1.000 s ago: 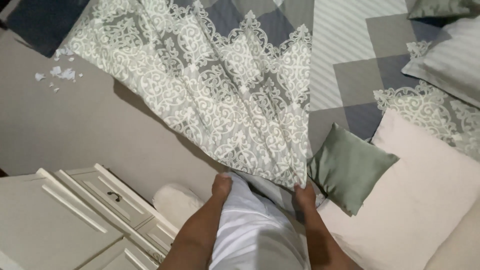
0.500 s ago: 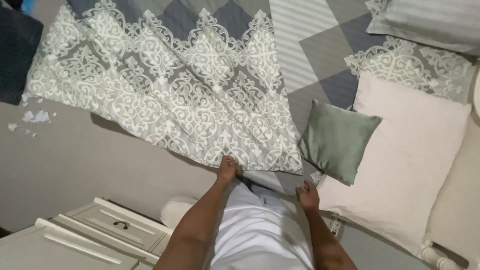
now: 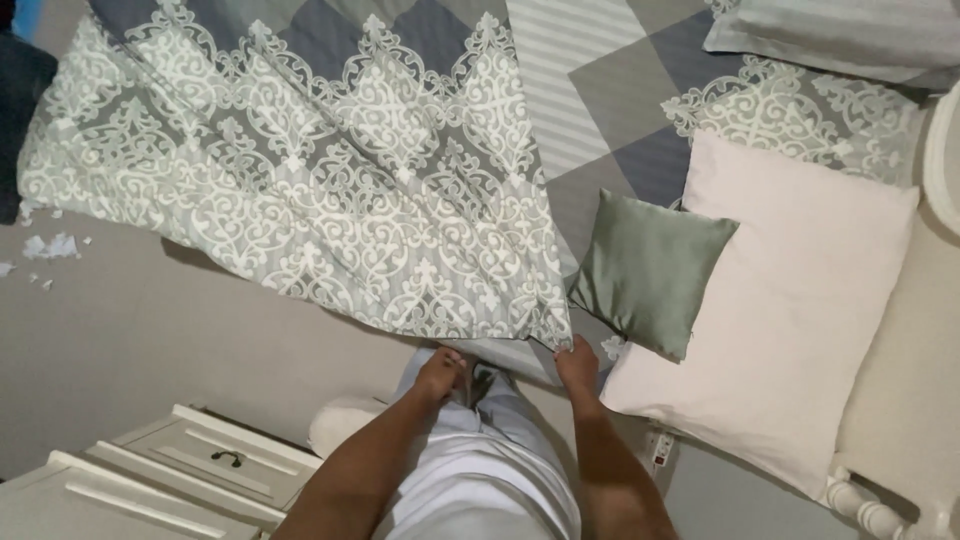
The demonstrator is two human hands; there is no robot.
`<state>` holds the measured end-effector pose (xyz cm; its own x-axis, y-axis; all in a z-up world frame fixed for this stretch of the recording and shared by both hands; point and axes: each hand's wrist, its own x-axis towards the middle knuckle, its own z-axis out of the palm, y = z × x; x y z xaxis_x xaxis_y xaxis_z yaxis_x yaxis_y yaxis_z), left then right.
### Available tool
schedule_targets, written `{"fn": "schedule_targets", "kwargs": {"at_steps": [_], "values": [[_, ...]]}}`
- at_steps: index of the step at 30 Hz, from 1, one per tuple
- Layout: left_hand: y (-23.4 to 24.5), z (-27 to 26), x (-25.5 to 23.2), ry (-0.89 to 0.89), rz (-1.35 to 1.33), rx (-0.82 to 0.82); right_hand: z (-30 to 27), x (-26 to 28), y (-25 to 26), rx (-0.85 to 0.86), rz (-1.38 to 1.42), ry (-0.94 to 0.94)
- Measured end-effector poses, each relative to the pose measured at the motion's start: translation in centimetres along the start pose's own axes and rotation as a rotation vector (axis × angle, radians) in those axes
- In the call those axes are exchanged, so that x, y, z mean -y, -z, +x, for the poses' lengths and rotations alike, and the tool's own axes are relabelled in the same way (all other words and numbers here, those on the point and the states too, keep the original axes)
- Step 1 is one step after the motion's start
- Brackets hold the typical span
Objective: Smoothing out a patterned bed cover on a bed and then folding it neatly.
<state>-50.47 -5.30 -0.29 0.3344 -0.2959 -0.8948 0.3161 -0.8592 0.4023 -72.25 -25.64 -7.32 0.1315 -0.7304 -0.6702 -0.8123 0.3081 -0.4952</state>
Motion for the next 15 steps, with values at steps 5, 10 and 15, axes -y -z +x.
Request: {"fn": "schedule_targets", "kwargs": {"at_steps": [5,10,15], "values": [[1.3,4.2,2.4,-0.015,-0.028,-0.039,-4.8,0.9,3.0,-0.072,0.028,0.064],[2.0,5.5,1.9,-0.071,-0.043,-0.092,-7.8,0.7,5.3,-0.162,0.052,0.04],[2.7,3.8,-1.0,-0.205,0.007,-0.063,-5.9,0.2,5.0,-0.143,-0.01,0.068]]}}
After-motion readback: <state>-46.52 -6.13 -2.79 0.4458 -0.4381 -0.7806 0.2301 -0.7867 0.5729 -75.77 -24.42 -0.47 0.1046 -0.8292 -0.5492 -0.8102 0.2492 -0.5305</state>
